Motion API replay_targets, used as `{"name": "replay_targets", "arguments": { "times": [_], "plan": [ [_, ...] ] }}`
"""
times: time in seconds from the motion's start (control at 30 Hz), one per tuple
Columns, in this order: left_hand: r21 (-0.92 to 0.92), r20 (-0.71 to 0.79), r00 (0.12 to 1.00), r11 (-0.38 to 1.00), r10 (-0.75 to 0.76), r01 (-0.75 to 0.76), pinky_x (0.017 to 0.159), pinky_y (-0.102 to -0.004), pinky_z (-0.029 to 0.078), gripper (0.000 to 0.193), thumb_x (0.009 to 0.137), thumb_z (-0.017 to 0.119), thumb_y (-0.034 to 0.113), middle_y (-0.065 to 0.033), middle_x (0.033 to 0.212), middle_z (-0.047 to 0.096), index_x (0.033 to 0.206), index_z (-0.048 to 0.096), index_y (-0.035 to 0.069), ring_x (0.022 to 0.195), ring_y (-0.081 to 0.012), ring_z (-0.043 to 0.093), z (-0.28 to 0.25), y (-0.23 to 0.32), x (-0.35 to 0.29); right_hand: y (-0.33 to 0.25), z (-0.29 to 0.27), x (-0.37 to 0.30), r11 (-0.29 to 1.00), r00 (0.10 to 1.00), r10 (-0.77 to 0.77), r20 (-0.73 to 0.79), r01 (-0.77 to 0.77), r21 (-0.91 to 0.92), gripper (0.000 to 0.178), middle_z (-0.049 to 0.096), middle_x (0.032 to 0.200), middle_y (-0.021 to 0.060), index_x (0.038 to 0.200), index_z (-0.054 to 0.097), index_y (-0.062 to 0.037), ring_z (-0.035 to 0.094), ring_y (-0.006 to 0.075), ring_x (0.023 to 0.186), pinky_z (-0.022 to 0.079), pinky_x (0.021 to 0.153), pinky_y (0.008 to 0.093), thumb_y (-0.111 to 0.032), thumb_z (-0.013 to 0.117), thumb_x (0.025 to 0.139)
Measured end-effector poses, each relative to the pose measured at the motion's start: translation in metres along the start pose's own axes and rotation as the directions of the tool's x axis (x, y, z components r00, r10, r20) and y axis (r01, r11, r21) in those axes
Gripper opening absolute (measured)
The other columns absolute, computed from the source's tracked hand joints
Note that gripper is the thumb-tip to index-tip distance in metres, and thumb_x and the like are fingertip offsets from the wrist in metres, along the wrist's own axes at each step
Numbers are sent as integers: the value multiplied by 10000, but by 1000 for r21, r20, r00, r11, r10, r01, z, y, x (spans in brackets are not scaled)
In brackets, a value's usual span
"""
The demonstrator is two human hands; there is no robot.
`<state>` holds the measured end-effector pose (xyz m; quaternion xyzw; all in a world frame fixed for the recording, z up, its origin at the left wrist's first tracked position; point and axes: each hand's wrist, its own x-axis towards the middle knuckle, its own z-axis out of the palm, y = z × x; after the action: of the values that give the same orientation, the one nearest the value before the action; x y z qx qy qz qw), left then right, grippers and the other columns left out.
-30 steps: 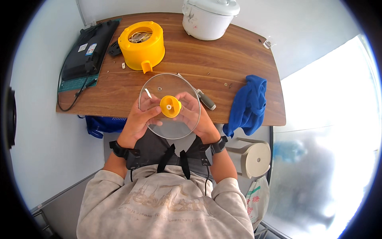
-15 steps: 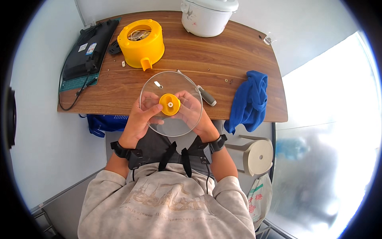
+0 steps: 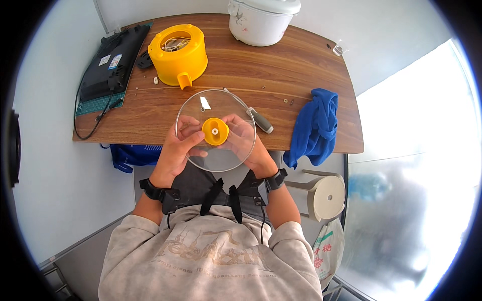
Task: The person wipes a glass lid with a blue cloth, then uses a screwdriver to attach a yellow plastic knob to the lid. They then place a black circular base onto a yellow appliance body and secure it with the screwdriver.
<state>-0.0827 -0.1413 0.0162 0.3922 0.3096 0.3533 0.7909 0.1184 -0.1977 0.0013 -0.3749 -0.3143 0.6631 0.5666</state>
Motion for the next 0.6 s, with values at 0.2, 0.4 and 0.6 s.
{"name": "replay_targets", "arguments": {
  "times": [0.2, 0.4, 0.6],
  "plan": [
    [-13, -1, 1000, 1000, 9, -9, 672, -312, 639, 354, 911, 729, 80, -118, 1179, 686, 1205, 531, 90, 1021, -199, 711, -1, -3, 1, 3, -2, 1, 1000, 1000, 0, 7, 0, 21, 302, 622, 1155, 48, 1210, 514, -63, 639, 135, 1032, 555, 840, 260, -220, 659, 997],
    [-14, 0, 1000, 1000, 0, 0, 692, -318, 640, 335, 931, 708, 78, -140, 1200, 677, 1206, 517, 66, 999, -209, 719, 0, -2, 1, 5, -6, 1, 999, 1000, -2, 21, 1, 43, 326, 620, 1169, 47, 1233, 518, -62, 631, 141, 1065, 552, 873, 283, -228, 665, 994],
    [-23, 4, 1000, 1000, 1, -1, 704, -322, 639, 324, 938, 701, 79, -143, 1212, 672, 1201, 512, 57, 997, -209, 718, 2, -1, 0, 7, -7, 2, 998, 999, -2, 32, 0, 60, 321, 621, 1172, 47, 1233, 522, -61, 636, 144, 1062, 556, 863, 278, -214, 667, 991]
  ]
}}
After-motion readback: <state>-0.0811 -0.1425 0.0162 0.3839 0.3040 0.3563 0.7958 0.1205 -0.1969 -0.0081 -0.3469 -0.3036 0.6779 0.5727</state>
